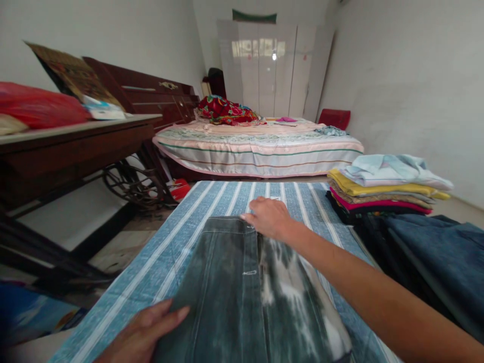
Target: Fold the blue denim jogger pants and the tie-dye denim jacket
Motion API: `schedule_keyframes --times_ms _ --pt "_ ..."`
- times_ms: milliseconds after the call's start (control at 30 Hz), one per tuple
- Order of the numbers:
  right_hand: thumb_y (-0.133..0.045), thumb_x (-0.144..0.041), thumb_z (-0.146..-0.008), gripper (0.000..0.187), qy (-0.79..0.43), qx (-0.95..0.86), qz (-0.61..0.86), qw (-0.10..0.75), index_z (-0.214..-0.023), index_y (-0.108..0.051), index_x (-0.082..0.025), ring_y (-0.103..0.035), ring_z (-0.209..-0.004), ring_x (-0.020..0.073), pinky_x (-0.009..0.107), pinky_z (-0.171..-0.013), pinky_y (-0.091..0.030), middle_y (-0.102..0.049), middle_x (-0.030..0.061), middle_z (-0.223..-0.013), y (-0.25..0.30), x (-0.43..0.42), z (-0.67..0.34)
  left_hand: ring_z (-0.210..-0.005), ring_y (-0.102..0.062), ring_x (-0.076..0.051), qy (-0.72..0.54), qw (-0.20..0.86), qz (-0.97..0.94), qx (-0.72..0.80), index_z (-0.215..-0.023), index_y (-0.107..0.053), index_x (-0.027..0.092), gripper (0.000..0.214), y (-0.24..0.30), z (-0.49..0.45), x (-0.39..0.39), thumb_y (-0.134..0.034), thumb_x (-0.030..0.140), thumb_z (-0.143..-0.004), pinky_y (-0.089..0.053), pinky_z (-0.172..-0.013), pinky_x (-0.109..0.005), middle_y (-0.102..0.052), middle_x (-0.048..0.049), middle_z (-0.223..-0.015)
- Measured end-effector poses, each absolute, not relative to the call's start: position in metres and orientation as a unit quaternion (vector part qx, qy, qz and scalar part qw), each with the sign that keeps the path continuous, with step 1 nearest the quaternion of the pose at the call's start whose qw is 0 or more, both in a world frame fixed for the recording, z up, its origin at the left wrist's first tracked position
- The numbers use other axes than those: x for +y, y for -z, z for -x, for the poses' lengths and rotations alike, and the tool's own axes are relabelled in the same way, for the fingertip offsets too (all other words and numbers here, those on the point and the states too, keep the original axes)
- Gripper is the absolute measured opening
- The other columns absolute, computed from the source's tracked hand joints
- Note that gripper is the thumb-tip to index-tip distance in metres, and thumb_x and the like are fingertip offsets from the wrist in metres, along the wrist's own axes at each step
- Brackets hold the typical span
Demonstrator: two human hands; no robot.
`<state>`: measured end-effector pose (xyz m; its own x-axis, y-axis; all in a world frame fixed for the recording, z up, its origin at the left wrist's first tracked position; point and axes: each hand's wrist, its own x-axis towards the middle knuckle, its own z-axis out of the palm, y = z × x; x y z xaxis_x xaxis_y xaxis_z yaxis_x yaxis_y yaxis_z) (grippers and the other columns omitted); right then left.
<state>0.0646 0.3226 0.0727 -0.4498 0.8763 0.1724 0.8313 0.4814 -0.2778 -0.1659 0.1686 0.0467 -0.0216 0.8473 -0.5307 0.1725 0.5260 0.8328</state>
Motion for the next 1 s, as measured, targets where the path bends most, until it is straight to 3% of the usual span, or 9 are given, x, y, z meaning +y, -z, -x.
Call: schedule_keyframes --times_ms 67,133,200,300,433,633,833,900,1000 --pt "-0.041 -0.046 -0.092 0.039 -0.035 -0.888 0.44 0.131 -0.104 -0.062 -0.016 -0.056 -0.099 0.0239 0.037 -0.085 -0.04 -0.063 0.0105 -0.101 -0.082 0.286 -0.061 -0.096 -0.065 -0.027 -0.308 0.495 -0.429 0.69 -0.114 -0.056 0.019 0.054 -0.057 0.167 0.187 -0.058 0.055 -0.074 -0.053 -0.074 -0.037 -0.069 -0.0108 -0.101" --pt "-0.045 -0.051 -0.09 0.044 -0.03 -0.907 0.403 0.122 -0.115 -0.058 -0.017 -0.049 -0.115 0.0271 0.042 -0.095 -0.036 -0.058 0.0122 -0.119 -0.079 0.258 -0.059 -0.088 -0.067 -0.025 -0.332 0.461 -0.432 0.701 -0.116 -0.053 0.017 0.056 -0.061 0.164 0.211 -0.059 0.055 -0.074 -0.053 -0.068 -0.035 -0.069 -0.0104 -0.097" --pt "-0.046 -0.061 -0.085 0.062 -0.047 -0.89 0.442 0.103 -0.129 -0.049 -0.019 -0.033 -0.13 0.0354 0.054 -0.102 -0.027 -0.044 0.0158 -0.138 -0.065 0.241 -0.061 -0.076 -0.068 -0.023 -0.346 0.509 -0.411 0.673 -0.104 -0.059 0.014 0.043 -0.058 0.158 0.234 -0.061 0.046 -0.075 -0.054 -0.065 -0.035 -0.07 -0.0097 -0.084" --pt "-0.038 -0.076 -0.078 0.086 -0.12 -0.837 0.531 0.053 -0.143 -0.031 -0.022 -0.017 -0.135 0.0456 0.067 -0.1 -0.02 -0.027 0.0202 -0.149 -0.036 0.235 -0.069 -0.068 -0.067 -0.022 -0.353 0.541 -0.405 0.647 -0.084 -0.062 0.015 0.017 -0.045 0.148 0.255 -0.061 0.03 -0.075 -0.054 -0.066 -0.034 -0.069 -0.0067 -0.069" --pt "-0.029 -0.081 -0.076 0.088 -0.155 -0.8 0.578 0.051 -0.147 -0.02 -0.029 -0.007 -0.137 0.045 0.069 -0.1 -0.014 -0.013 0.0163 -0.154 -0.012 0.234 -0.074 -0.067 -0.067 -0.021 -0.327 0.416 -0.483 0.697 -0.068 -0.061 0.018 0.005 -0.036 0.144 0.263 -0.063 0.021 -0.072 -0.052 -0.066 -0.028 -0.068 -0.0015 -0.063" --pt "-0.027 -0.078 -0.078 0.085 -0.121 -0.781 0.608 0.07 -0.145 -0.028 -0.026 -0.013 -0.137 0.0446 0.065 -0.102 -0.014 -0.025 0.0179 -0.15 -0.015 0.223 -0.072 -0.066 -0.067 -0.02 -0.348 0.339 -0.508 0.712 -0.069 -0.062 0.018 0.005 -0.041 0.144 0.261 -0.061 0.023 -0.07 -0.051 -0.062 -0.026 -0.068 0.0004 -0.062" --pt "-0.026 -0.071 -0.084 0.073 -0.115 -0.795 0.59 0.082 -0.143 -0.034 -0.028 -0.018 -0.137 0.042 0.066 -0.103 -0.011 -0.028 0.0145 -0.149 -0.01 0.206 -0.071 -0.068 -0.068 -0.021 -0.297 0.384 -0.498 0.718 -0.079 -0.063 0.017 0.012 -0.027 0.152 0.264 -0.058 0.026 -0.075 -0.053 -0.063 -0.029 -0.071 -0.003 -0.072" --pt "-0.026 -0.069 -0.086 0.07 -0.124 -0.79 0.596 0.08 -0.143 -0.034 -0.029 -0.02 -0.136 0.0419 0.067 -0.102 -0.014 -0.029 0.0142 -0.149 -0.006 0.203 -0.07 -0.078 -0.068 -0.024 -0.258 0.336 -0.517 0.744 -0.089 -0.063 0.015 0.019 -0.024 0.154 0.267 -0.058 0.026 -0.075 -0.053 -0.073 -0.032 -0.072 -0.0068 -0.082" --pt "-0.027 -0.069 -0.086 0.072 -0.116 -0.787 0.6 0.085 -0.142 -0.035 -0.027 -0.023 -0.135 0.0427 0.066 -0.101 -0.015 -0.032 0.0153 -0.148 -0.009 0.203 -0.069 -0.104 -0.061 -0.029 -0.205 0.179 -0.589 0.761 -0.117 -0.052 0.008 0.046 -0.031 0.15 0.269 -0.059 0.027 -0.075 -0.047 -0.089 -0.04 -0.066 -0.016 -0.108"
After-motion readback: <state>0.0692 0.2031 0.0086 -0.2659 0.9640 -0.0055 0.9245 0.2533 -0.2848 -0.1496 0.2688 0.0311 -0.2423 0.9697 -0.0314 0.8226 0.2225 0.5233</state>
